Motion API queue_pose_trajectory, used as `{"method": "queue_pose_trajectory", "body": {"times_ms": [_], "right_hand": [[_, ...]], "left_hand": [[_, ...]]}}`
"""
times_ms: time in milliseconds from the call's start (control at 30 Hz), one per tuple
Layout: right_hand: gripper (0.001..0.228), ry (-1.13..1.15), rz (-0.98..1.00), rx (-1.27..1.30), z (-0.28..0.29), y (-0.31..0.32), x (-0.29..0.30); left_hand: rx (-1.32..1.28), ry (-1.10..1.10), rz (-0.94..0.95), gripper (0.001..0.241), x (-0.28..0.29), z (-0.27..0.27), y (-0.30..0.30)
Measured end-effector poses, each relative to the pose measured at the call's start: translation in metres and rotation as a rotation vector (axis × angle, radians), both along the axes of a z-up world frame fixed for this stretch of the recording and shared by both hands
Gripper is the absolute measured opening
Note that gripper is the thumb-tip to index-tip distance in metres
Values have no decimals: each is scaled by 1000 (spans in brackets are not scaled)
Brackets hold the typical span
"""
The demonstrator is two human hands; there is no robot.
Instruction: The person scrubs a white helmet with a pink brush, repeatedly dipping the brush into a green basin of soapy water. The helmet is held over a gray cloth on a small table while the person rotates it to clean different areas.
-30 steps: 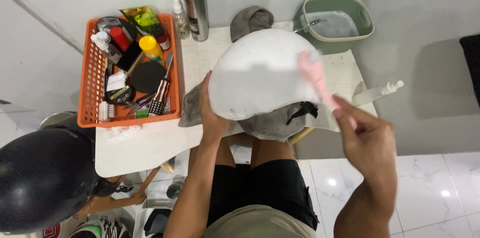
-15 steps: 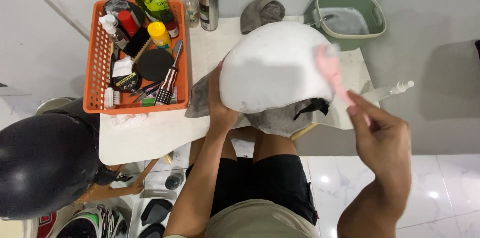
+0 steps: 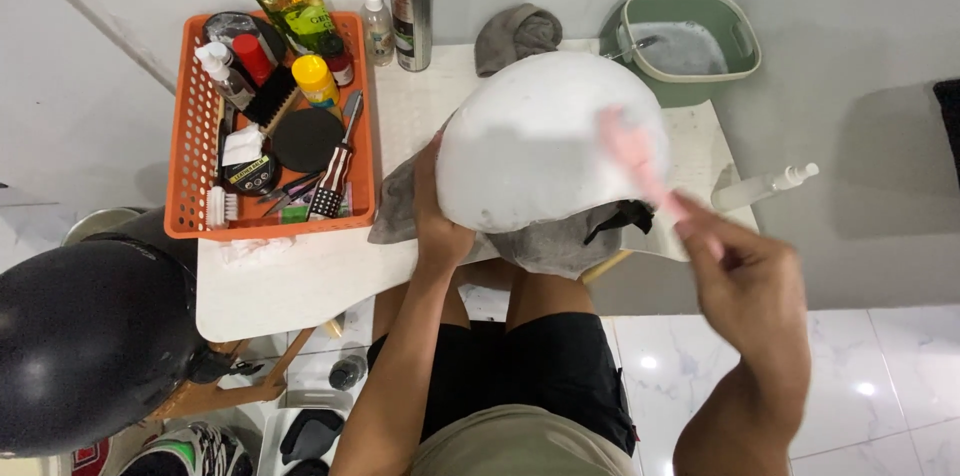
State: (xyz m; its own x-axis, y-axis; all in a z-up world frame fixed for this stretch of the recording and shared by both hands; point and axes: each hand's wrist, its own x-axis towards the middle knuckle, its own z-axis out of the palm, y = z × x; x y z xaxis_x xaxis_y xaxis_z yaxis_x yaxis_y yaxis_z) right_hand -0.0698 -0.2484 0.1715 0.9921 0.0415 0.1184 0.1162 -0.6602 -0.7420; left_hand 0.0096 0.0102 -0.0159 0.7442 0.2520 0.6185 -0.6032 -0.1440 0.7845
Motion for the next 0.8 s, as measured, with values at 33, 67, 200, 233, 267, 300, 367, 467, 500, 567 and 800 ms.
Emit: {"method": "queue_pose_trajectory", "body": {"times_ms": [33,67,200,233,267,300,367,467,500,567,800], "right_hand": [[34,-8,-172,-99,-2,-2,3],[33,-16,-344,-197,-3,-5,5],[39,55,-23,-14,3,-2,-2],[33,-21,-58,-65,2,-3,0],[29,-97,-94,-116,1,-4,2],[29,-99,-97,-115,-2,-7,2],[22,-118,-168,-195,-7,-13,4],[33,147,-4,-35,-2,-13,-4],[33,146,-7,-32,-4,-13,-2],[32,-117,-227,-158,-5,-15,3],[34,-2,-18,-23,-3,-21,0]], "left_hand": [[27,-27,21,71,1,-2,0],[54,-54,41,71,1,-3,0],[61,-45,66,71,0,-3,0],[59,-50,68,71,1,-2,-1],[58,-56,71,70,3,-1,-1],[59,-58,68,70,0,1,-2],[-8,23,10,79,-2,6,-2],[22,35,28,80,0,0,-3],[25,33,23,80,-1,-1,-3],[8,62,19,81,0,-2,-4],[-15,105,-11,89,-4,2,-6]]}}
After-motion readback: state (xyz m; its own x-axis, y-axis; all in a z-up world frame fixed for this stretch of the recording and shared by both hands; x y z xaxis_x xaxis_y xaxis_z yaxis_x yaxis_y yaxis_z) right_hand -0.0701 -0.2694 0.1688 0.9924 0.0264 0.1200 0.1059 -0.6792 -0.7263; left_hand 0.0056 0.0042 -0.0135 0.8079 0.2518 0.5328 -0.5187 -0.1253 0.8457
